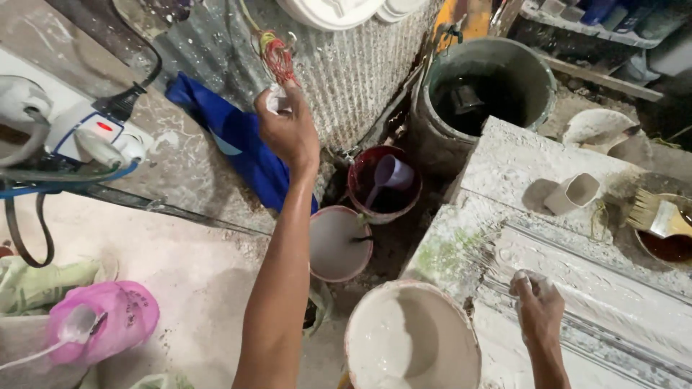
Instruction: Apply gypsum plaster and fiberglass reinforcement strands to a decorative trim mold.
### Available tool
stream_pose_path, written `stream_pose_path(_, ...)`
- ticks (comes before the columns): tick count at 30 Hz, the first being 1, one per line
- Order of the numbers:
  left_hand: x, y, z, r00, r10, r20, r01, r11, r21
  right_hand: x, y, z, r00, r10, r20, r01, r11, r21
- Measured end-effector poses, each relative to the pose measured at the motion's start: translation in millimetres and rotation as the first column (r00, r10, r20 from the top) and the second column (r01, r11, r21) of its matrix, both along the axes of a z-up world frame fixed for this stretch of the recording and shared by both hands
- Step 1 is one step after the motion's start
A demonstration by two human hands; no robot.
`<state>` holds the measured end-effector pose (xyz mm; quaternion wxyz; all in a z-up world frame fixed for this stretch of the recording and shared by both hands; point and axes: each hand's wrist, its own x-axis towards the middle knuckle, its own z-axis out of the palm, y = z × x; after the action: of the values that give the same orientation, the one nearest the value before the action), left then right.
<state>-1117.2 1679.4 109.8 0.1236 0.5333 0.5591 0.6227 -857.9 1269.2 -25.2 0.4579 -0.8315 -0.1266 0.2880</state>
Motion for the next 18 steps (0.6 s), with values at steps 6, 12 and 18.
stream_pose_path(6, -1, 25, -15, 0.99, -0.042, -0.136, 0.02, 0.987, -0.157, -12, -9, 8, 0.993, -0.088, -0.076, 0.09, 0.996, 0.028)
stream_pose_path(12, -2, 8, -6, 0.993, -0.113, -0.035, 0.109, 0.99, -0.091, -19, -16, 8, 0.995, -0.088, -0.044, 0.088, 0.996, -0.015)
stream_pose_path(18, -19, -6, 18, 0.964, -0.265, 0.018, 0.263, 0.94, -0.217, -20, -26, 1, 0.997, -0.066, -0.05, 0.066, 0.998, 0.003)
